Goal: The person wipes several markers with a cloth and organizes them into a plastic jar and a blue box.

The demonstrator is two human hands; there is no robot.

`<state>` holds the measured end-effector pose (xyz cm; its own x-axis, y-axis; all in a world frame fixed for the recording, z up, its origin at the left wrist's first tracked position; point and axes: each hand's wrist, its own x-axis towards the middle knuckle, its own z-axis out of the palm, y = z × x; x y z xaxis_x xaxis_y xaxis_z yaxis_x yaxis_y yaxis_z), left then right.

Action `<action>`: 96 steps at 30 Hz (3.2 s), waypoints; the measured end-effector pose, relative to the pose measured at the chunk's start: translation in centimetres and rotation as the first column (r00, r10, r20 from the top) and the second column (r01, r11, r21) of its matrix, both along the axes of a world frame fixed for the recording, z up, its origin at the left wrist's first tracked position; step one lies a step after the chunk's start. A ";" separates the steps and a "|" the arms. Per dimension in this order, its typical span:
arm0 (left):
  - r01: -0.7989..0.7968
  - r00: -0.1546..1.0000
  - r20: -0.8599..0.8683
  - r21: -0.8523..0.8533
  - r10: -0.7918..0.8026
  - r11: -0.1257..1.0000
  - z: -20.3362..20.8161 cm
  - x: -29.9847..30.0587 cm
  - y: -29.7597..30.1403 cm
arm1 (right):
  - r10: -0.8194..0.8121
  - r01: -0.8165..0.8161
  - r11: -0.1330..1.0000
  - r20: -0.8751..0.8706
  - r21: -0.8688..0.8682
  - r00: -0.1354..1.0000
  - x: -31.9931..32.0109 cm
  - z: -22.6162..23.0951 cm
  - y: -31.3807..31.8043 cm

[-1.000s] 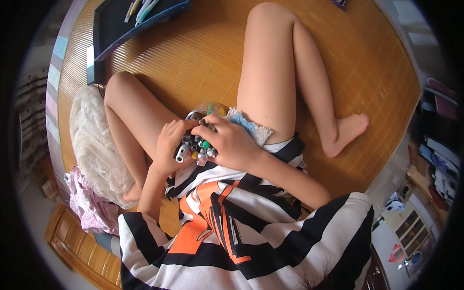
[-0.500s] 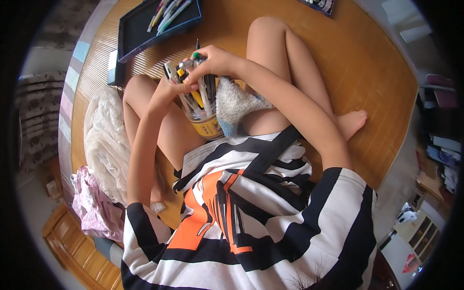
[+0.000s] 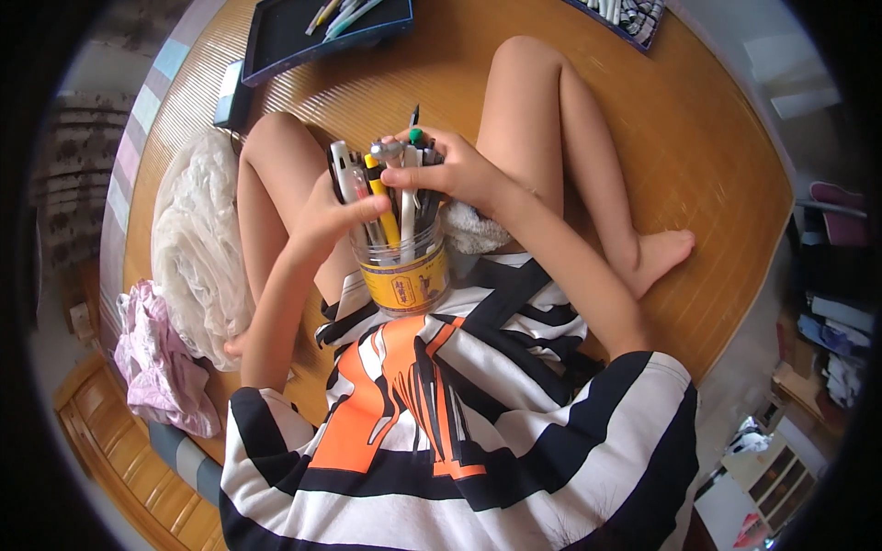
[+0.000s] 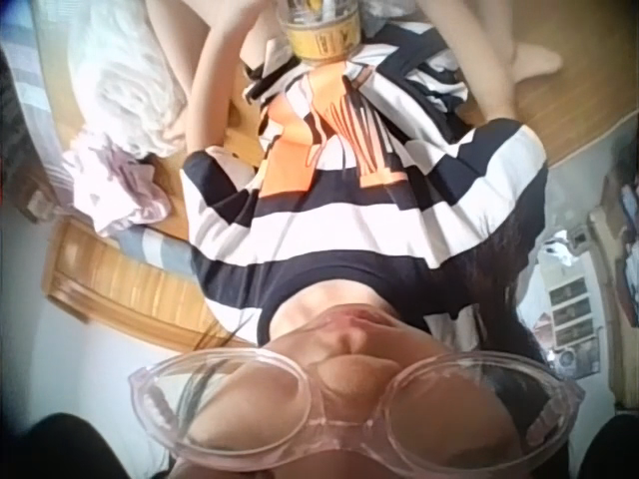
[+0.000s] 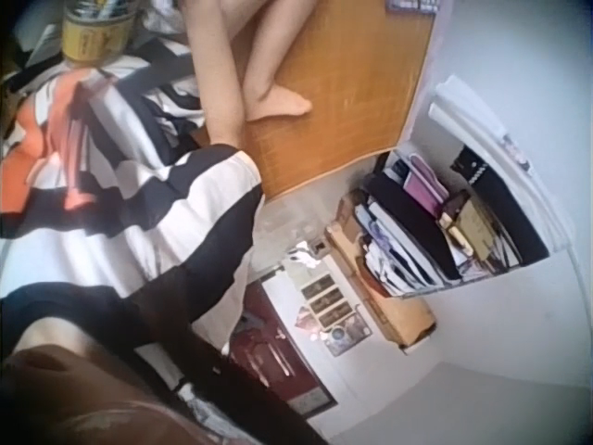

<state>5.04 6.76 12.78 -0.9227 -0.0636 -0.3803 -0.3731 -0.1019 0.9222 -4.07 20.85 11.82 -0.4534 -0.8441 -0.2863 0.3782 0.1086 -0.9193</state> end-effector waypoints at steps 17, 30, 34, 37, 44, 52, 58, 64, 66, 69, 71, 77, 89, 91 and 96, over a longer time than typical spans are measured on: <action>0.007 0.950 -0.312 -0.047 -0.021 0.999 -0.1 5.5 1.8 | -0.392 0.346 0.920 -0.409 -0.185 0.824 7.6 -1.4 1.4; 0.216 0.867 -0.358 -0.357 -0.346 0.909 1.6 6.7 0.1 | -0.176 -0.056 0.961 -0.758 -0.269 0.628 6.8 1.0 2.6; 0.069 0.707 -0.454 -0.719 -0.542 0.692 0.4 4.8 -0.3 | -0.145 -0.162 0.955 -0.868 -0.249 0.475 4.8 0.7 2.6; -0.038 0.691 -0.613 -0.561 -0.384 0.827 -1.4 2.0 -0.8 | -0.173 -0.083 0.969 -0.879 -0.233 0.444 2.8 -0.2 1.3; 0.133 0.926 -0.229 -0.543 -0.299 0.829 -4.3 -1.1 0.1 | -0.072 0.082 0.996 -0.794 -0.028 0.603 0.6 -2.5 0.8; 0.065 0.893 -0.324 -0.593 -0.312 0.803 -4.4 -0.4 -0.2 | 0.119 0.152 0.963 -0.857 0.222 0.501 1.4 -2.0 1.1; 0.041 0.900 -0.287 -0.696 -0.329 0.717 -3.6 0.4 0.2 | 0.133 0.140 0.962 -0.854 0.233 0.503 1.8 -2.2 1.6; 0.001 0.855 -0.310 -0.800 -0.416 0.600 -3.8 1.1 0.0 | 0.175 0.073 0.967 -0.849 0.242 0.498 1.9 -2.3 1.7; 0.057 0.828 -0.295 -0.801 -0.476 0.596 -3.9 1.8 0.3 | 0.189 0.054 0.969 -0.863 0.241 0.468 2.4 -2.1 2.3; 0.067 0.802 -0.262 -0.854 -0.537 0.516 -3.7 3.4 0.9 | 0.243 -0.010 0.967 -0.900 0.256 0.361 3.4 -1.7 2.8; 0.053 0.777 -0.276 -0.867 -0.565 0.496 -3.8 4.4 1.6 | 0.255 -0.069 0.967 -0.931 0.245 0.261 4.0 -1.6 3.6; 0.025 0.763 -0.276 -0.891 -0.584 0.453 -3.2 5.1 2.2 | 0.232 -0.095 0.972 -0.949 0.216 0.213 4.0 -1.0 3.8; 0.204 0.861 -0.105 -0.825 -0.498 0.527 -2.3 4.3 1.9 | 0.541 -0.223 0.841 -0.785 0.493 0.301 2.6 0.4 2.9; 0.242 0.854 -0.058 -0.835 -0.518 0.493 -1.9 4.4 1.7 | 0.567 -0.250 0.822 -0.774 0.511 0.283 2.2 0.9 3.1; 0.172 0.881 -0.119 -0.820 -0.457 0.546 -2.3 5.2 1.3 | 0.566 -0.240 0.825 -0.743 0.512 0.358 1.7 1.5 3.4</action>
